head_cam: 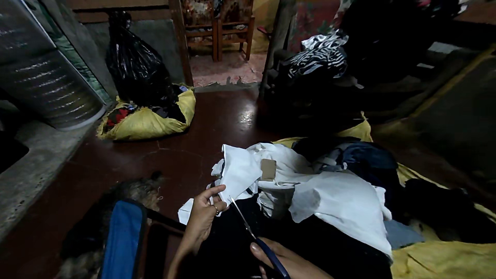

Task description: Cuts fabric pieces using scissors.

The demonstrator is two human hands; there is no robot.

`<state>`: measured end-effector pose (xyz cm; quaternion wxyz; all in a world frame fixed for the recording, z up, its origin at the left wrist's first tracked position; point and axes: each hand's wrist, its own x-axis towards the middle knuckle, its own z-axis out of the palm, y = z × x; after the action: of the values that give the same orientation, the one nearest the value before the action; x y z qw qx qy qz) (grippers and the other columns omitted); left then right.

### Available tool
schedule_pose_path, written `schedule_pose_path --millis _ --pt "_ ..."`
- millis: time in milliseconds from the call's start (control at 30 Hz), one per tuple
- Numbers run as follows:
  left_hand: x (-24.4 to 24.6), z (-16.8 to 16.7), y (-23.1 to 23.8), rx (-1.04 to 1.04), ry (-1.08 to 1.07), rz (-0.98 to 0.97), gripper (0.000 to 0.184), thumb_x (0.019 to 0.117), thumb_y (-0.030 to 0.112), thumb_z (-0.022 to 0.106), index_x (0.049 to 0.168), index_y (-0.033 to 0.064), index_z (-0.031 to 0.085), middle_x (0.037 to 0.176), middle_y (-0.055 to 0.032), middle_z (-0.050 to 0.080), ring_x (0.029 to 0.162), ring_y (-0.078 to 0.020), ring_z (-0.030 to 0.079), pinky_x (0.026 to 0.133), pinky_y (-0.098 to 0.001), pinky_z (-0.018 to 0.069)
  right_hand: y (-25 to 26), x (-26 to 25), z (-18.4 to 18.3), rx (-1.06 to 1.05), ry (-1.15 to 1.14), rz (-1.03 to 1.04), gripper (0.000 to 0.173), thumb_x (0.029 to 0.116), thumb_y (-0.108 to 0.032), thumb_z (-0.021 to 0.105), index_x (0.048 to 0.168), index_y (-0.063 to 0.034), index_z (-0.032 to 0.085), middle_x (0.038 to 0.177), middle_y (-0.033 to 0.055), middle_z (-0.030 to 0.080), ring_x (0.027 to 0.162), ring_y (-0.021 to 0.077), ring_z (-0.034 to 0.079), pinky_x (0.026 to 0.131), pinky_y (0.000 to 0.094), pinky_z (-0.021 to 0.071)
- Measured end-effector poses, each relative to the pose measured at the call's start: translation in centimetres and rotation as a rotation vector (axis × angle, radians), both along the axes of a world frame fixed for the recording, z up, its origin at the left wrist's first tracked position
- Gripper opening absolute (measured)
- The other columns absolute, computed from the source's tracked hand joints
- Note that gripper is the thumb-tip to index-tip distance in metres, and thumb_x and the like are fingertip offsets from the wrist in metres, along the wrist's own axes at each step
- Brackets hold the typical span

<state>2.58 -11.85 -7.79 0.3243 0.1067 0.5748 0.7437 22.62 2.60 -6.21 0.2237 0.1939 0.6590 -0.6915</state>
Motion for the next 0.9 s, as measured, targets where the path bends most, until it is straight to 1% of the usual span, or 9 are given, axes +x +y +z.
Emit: schedule_pose_path --millis 100,200,300,367,467,600,700,900 --pt "-0.1 -0.2 -0.1 -0.002 0.000 0.008 0.047 0.0806 -0.011 0.070 0.127 -0.0058 0.065 0.101 -0.0169 0.069 0.076 -0.0192 0.065 0.074 -0.0343 0.0597 -0.1 -0.8 -0.4 -0.018 0.000 0.017 0.055 0.0969 -0.066 0.055 0.112 -0.0134 0.058 0.080 -0.0008 0.059 0.070 0.0111 0.059 0.066 0.0295 0.0519" --pt "-0.1 -0.2 -0.2 -0.020 0.024 0.024 0.049 0.0799 -0.011 0.071 0.128 -0.0050 0.065 0.108 -0.0179 0.068 0.082 -0.0210 0.067 0.075 -0.0341 0.0604 -0.4 -1.3 -0.3 -0.005 -0.002 0.015 0.054 0.0976 -0.065 0.054 0.113 -0.0130 0.058 0.080 -0.0003 0.059 0.069 0.0114 0.059 0.065 0.0299 0.0522" --pt "-0.1 -0.2 -0.2 -0.038 0.028 0.043 0.050 0.0795 -0.012 0.072 0.129 -0.0041 0.065 0.116 -0.0194 0.068 0.088 -0.0235 0.069 0.077 -0.0350 0.0605 -0.8 -1.6 -0.7 0.053 0.002 -0.010 0.054 0.0969 -0.064 0.056 0.108 -0.0117 0.059 0.079 0.0007 0.059 0.068 0.0119 0.059 0.065 0.0311 0.0514" --pt "-0.1 -0.2 -0.1 -0.039 0.023 0.056 0.051 0.0790 -0.012 0.072 0.129 -0.0038 0.065 0.118 -0.0198 0.068 0.090 -0.0241 0.069 0.077 -0.0355 0.0607 -0.9 -1.6 -1.0 0.066 0.022 -0.023 0.053 0.0972 -0.063 0.057 0.105 -0.0109 0.059 0.078 0.0010 0.059 0.067 0.0122 0.058 0.064 0.0312 0.0511" --pt "0.1 -0.4 0.0 -0.025 0.011 0.074 0.052 0.0786 -0.013 0.072 0.129 -0.0044 0.064 0.118 -0.0200 0.067 0.090 -0.0240 0.069 0.076 -0.0351 0.0608 -1.1 -1.5 -1.1 0.023 0.038 -0.052 0.050 0.0984 -0.061 0.057 0.103 -0.0107 0.059 0.076 0.0008 0.059 0.065 0.0127 0.059 0.063 0.0308 0.0522" --pt "0.2 -0.5 0.0 -0.013 0.001 0.072 0.052 0.0792 -0.013 0.071 0.130 -0.0041 0.064 0.119 -0.0206 0.067 0.093 -0.0259 0.069 0.078 -0.0369 0.0613 -1.4 -1.2 -1.0 -0.005 0.030 -0.093 0.045 0.0992 -0.056 0.060 0.099 -0.0107 0.059 0.072 0.0001 0.058 0.062 0.0119 0.059 0.061 0.0291 0.0523" --pt "0.3 -0.4 0.0 -0.021 0.008 0.064 0.052 0.0791 -0.012 0.072 0.130 -0.0039 0.065 0.118 -0.0203 0.067 0.090 -0.0250 0.069 0.077 -0.0358 0.0613 -1.5 -1.1 -1.1 0.022 0.030 -0.098 0.045 0.0992 -0.055 0.061 0.098 -0.0098 0.059 0.072 0.0008 0.058 0.062 0.0121 0.059 0.060 0.0297 0.0519" --pt "0.3 -0.4 0.1 -0.007 0.000 0.059 0.052 0.0793 -0.014 0.071 0.130 -0.0050 0.064 0.118 -0.0213 0.067 0.092 -0.0263 0.070 0.079 -0.0373 0.0622 -1.5 -0.8 -1.4 0.087 0.054 -0.120 0.046 0.0986 -0.055 0.062 0.093 -0.0091 0.059 0.069 0.0015 0.059 0.059 0.0127 0.059 0.058 0.0301 0.0522"
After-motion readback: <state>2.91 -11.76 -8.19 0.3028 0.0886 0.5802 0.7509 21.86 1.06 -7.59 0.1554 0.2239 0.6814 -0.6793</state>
